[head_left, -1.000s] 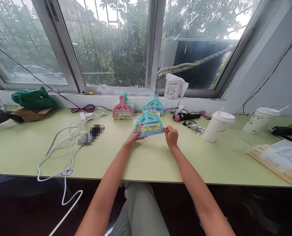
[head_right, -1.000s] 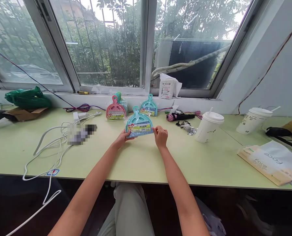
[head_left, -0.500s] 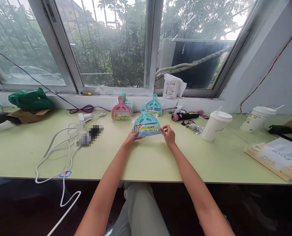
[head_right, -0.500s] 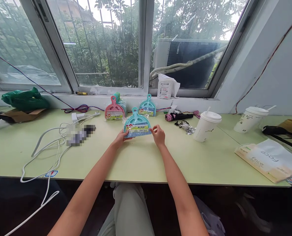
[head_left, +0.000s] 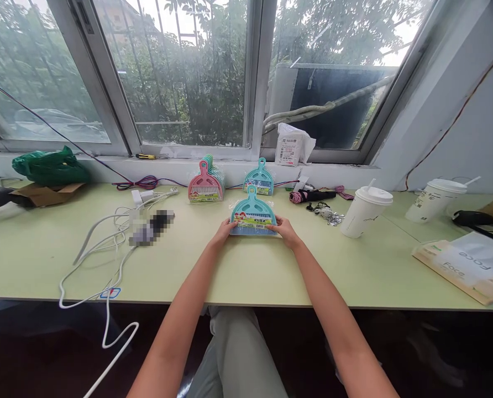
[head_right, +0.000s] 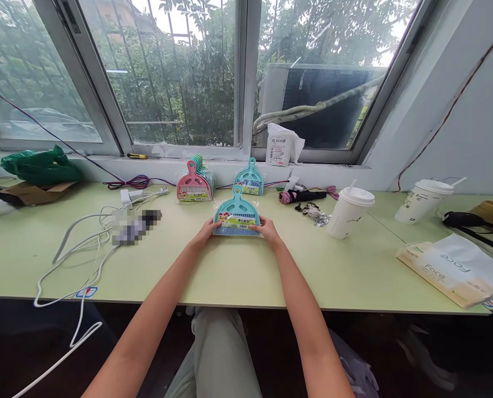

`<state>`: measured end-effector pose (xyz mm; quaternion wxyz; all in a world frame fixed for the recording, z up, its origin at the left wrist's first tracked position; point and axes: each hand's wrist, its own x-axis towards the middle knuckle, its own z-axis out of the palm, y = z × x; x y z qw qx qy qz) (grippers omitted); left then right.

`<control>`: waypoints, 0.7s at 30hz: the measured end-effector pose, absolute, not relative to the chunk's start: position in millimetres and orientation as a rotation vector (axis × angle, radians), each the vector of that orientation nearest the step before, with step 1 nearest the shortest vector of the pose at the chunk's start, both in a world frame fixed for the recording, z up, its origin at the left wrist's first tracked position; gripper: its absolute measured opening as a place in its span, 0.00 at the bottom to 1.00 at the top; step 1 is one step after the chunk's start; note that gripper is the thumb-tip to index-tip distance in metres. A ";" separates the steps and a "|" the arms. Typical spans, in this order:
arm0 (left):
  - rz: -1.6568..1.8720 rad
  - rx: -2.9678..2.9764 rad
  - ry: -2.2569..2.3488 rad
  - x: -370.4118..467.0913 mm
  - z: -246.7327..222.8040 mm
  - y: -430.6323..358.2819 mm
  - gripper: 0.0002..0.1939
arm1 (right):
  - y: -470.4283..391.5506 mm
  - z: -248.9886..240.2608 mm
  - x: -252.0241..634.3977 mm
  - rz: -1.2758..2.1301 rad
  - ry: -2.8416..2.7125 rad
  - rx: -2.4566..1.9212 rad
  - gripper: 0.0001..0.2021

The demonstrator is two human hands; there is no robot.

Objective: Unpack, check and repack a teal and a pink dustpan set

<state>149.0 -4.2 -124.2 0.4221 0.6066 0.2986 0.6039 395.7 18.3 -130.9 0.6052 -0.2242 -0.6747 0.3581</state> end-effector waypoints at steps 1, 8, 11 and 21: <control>1.519 1.559 0.764 148.2 -124.2 -2.3 0.19 | 21.2 -132.0 396.0 0.840 -1.527 -0.526 0.31; 1.873 1.938 0.987 148.4 -127.9 -7.8 0.19 | 53.2 -140.2 404.1 0.702 -1.378 -0.587 0.29; 2.024 2.041 1.148 153.6 -133.1 -15.3 0.20 | 75.3 -132.9 412.4 0.516 -1.313 -0.736 0.27; 1.620 2.643 1.474 170.9 -132.9 -33.2 0.10 | 173.2 -51.6 396.0 0.048 -1.242 -0.890 0.19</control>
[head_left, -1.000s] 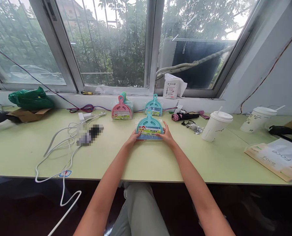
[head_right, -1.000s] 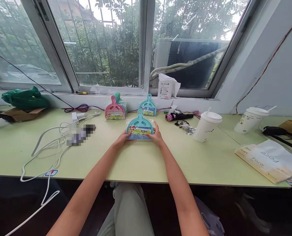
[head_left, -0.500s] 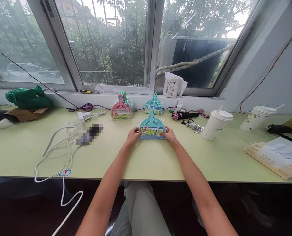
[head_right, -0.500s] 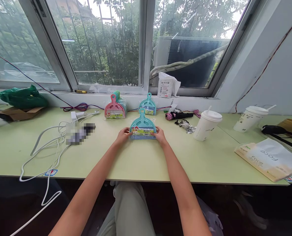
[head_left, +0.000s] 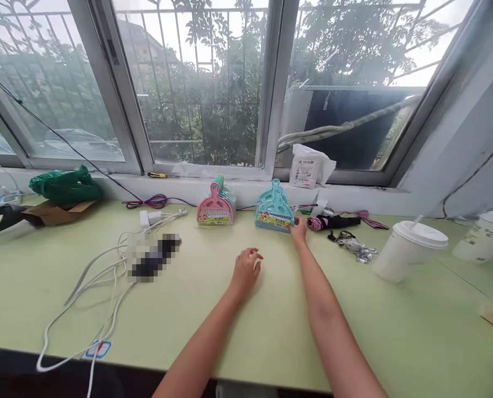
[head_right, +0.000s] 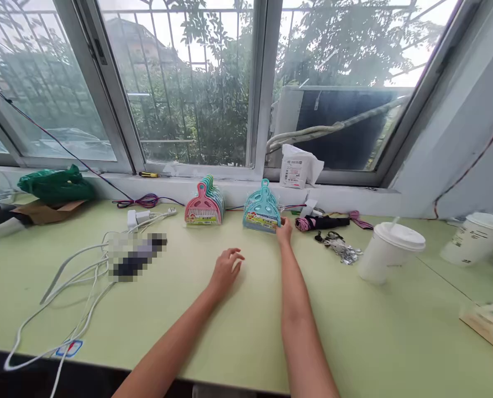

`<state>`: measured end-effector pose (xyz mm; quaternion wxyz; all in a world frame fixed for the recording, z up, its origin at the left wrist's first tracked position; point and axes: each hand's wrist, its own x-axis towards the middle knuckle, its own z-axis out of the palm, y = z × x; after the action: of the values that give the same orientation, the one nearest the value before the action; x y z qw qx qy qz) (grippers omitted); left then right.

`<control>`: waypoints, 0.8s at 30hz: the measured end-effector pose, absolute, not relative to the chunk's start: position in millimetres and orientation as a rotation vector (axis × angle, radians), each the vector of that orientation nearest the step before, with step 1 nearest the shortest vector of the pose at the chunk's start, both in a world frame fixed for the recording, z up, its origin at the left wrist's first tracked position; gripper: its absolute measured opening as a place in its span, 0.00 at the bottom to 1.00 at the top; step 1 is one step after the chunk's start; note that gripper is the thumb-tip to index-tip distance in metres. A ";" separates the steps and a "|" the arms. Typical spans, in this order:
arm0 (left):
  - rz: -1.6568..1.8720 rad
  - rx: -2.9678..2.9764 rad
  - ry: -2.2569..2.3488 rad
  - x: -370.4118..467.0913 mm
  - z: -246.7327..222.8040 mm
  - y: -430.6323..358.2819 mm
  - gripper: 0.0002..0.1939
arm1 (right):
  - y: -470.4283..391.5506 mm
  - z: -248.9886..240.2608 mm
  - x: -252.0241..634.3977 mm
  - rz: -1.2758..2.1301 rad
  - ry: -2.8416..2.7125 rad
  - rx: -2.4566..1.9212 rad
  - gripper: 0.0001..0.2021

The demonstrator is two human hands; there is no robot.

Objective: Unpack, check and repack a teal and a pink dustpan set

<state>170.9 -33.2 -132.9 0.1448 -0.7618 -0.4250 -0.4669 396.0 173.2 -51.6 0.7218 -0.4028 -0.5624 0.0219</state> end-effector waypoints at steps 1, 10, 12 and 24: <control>-1.313 -2.214 -1.202 171.2 -132.4 -33.4 0.10 | 185.0 -45.2 388.8 0.004 -1.206 -0.930 0.18; -1.323 -2.234 -1.226 166.2 -130.4 -22.9 0.14 | 246.0 -4.7 358.7 -0.134 -0.918 -1.229 0.19; -1.322 -2.232 -1.241 164.5 -129.4 -20.6 0.14 | 246.8 -1.9 359.5 -0.089 -0.911 -1.256 0.21; -1.303 -2.291 -1.140 163.4 -121.4 -11.7 0.10 | 112.3 -59.2 368.7 -0.514 -1.477 -1.072 0.12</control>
<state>163.4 -11.7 -121.4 0.1346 -0.7905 -0.3933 -0.4498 368.7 112.3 -59.2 0.5834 -0.4594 -0.6326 -0.2202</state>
